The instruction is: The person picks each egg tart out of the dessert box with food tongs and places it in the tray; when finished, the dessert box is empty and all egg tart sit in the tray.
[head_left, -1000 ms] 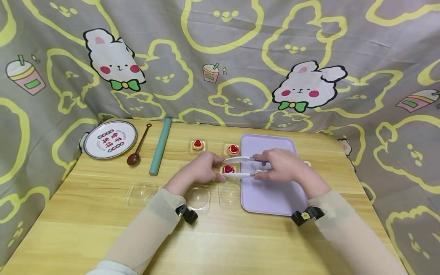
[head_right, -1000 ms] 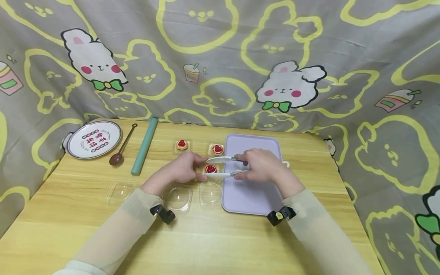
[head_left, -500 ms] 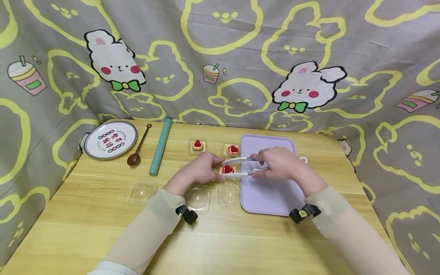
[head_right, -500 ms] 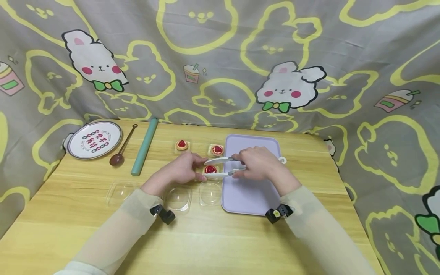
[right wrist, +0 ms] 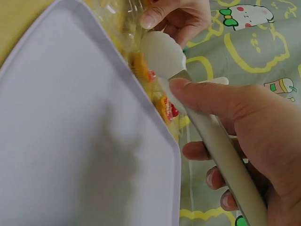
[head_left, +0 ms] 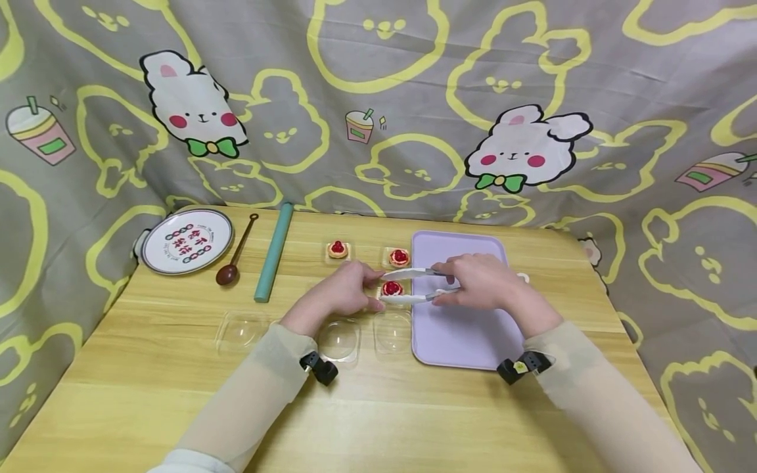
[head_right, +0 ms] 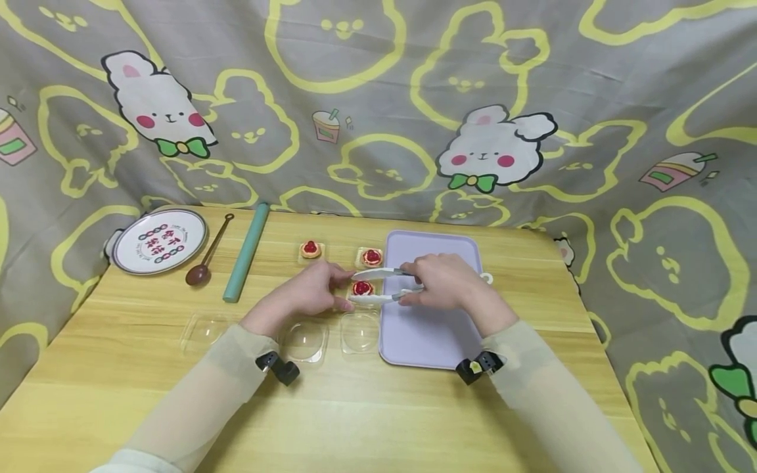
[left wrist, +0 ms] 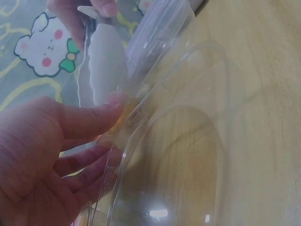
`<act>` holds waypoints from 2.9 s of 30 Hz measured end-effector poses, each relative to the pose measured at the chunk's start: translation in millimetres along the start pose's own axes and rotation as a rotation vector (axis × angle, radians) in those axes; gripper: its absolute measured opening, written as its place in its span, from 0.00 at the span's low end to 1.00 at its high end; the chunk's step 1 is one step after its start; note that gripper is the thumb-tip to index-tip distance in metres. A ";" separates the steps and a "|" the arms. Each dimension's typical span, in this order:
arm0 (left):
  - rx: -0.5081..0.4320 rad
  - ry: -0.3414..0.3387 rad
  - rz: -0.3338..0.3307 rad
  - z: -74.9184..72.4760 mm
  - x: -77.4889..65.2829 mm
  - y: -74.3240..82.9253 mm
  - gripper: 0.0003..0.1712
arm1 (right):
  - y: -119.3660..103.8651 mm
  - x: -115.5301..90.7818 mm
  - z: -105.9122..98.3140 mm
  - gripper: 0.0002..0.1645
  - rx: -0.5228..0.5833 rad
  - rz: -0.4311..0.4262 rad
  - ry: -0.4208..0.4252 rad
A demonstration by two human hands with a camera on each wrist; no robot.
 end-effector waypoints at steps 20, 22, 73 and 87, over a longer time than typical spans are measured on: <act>-0.017 -0.007 0.006 0.1 1.2 -0.1 0.43 | -10.6 -0.7 -18.7 0.37 -0.130 0.041 -0.077; -0.016 -0.006 0.008 -0.4 1.4 -0.2 0.43 | -11.9 1.0 -16.8 0.37 -0.121 0.032 -0.081; 0.037 -0.028 -0.001 0.2 -0.4 1.2 0.43 | 29.8 -28.5 -31.4 0.29 0.028 0.024 0.061; 0.033 -0.031 -0.007 1.5 -0.5 3.2 0.42 | 95.3 -36.5 -2.3 0.40 -0.048 0.171 0.020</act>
Point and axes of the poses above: each hand's wrist, its own x-axis towards the middle knuckle, its own z-axis out of the palm, y = z × x, the point moved 10 cm from there along x, towards the middle knuckle, and after that the axes turned 12 degrees about -x, right-handed, at the moved point
